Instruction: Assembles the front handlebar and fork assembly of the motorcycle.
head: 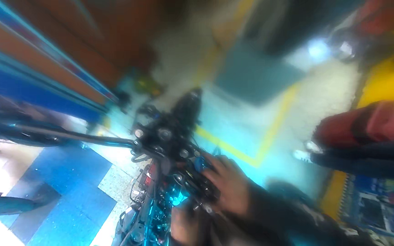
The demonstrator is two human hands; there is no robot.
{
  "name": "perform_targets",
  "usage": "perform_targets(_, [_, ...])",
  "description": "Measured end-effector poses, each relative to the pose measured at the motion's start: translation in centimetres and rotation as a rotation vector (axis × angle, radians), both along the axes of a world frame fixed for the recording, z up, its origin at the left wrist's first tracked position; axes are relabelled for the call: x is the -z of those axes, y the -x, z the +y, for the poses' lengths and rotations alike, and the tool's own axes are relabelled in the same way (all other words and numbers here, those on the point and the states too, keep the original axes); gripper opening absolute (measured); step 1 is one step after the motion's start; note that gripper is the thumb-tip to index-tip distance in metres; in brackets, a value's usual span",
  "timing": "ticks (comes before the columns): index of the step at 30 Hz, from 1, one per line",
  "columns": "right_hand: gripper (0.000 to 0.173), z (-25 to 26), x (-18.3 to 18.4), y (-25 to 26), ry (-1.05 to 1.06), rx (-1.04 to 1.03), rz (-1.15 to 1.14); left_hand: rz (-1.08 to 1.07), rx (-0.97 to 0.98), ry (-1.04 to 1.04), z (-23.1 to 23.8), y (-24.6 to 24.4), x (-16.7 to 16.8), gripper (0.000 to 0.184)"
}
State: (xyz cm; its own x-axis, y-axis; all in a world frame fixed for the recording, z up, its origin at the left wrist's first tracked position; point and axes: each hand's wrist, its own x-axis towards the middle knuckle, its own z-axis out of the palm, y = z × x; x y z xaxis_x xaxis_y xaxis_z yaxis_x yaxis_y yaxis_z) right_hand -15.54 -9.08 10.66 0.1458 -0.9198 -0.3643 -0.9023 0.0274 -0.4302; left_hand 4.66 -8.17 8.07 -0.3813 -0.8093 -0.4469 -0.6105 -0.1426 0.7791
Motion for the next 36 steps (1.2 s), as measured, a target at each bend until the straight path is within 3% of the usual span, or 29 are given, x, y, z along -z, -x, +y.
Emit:
perform_targets(3, [0.080, 0.0, 0.5, 0.1, 0.032, 0.018, -0.027, 0.040, -0.115, 0.055, 0.7, -0.3, -0.1, 0.025])
perform_targets(5, [0.079, 0.0, 0.7, 0.3, 0.043, 0.035, -0.058, 0.288, -0.262, -0.018, 0.5, -1.2, -0.8, 0.048])
perform_targets(7, [0.079, -0.2, 0.6, 0.5, 0.008, 0.040, -0.091, 0.507, -0.287, -0.031, 0.1, -1.9, -1.7, 0.062])
perform_targets(9, [0.078, -0.7, 0.6, 0.7, 0.004, 0.029, -0.115, 0.526, -0.195, 0.013, 0.3, -2.1, -1.9, 0.057])
perform_targets(13, [0.077, -1.4, 0.5, 0.7, 0.030, 0.014, -0.118, 0.367, -0.125, 0.255, 0.7, -1.7, -0.3, 0.026])
perform_targets(16, [0.075, -0.1, 1.1, 0.5, 0.163, 0.006, -0.082, 0.237, -0.184, 0.357, 1.8, -2.0, 0.5, 0.027])
perform_targets(18, [0.075, 0.2, 1.4, 0.5, 0.191, -0.006, -0.111, 0.151, -0.214, 0.304, 2.4, -1.8, 0.5, 0.033])
perform_targets(21, [0.075, -0.5, 1.4, 1.0, 0.151, 0.008, -0.207, 0.142, -0.247, 0.304, 2.8, -0.7, 0.9, 0.022])
perform_targets(24, [0.076, -0.6, 1.7, 1.4, 0.152, 0.000, -0.206, 0.198, -0.304, 0.287, 3.3, 0.2, 0.9, 0.016])
perform_targets(29, [0.077, -0.6, 1.1, 2.0, 0.106, -0.048, -0.244, 0.343, -0.398, 0.077, 4.2, 0.0, 2.2, 0.017])
perform_targets(36, [0.084, -0.6, 1.2, 2.2, 0.144, -0.045, -0.291, 0.089, -0.291, 0.259, 3.5, 0.6, 0.1, 0.011])
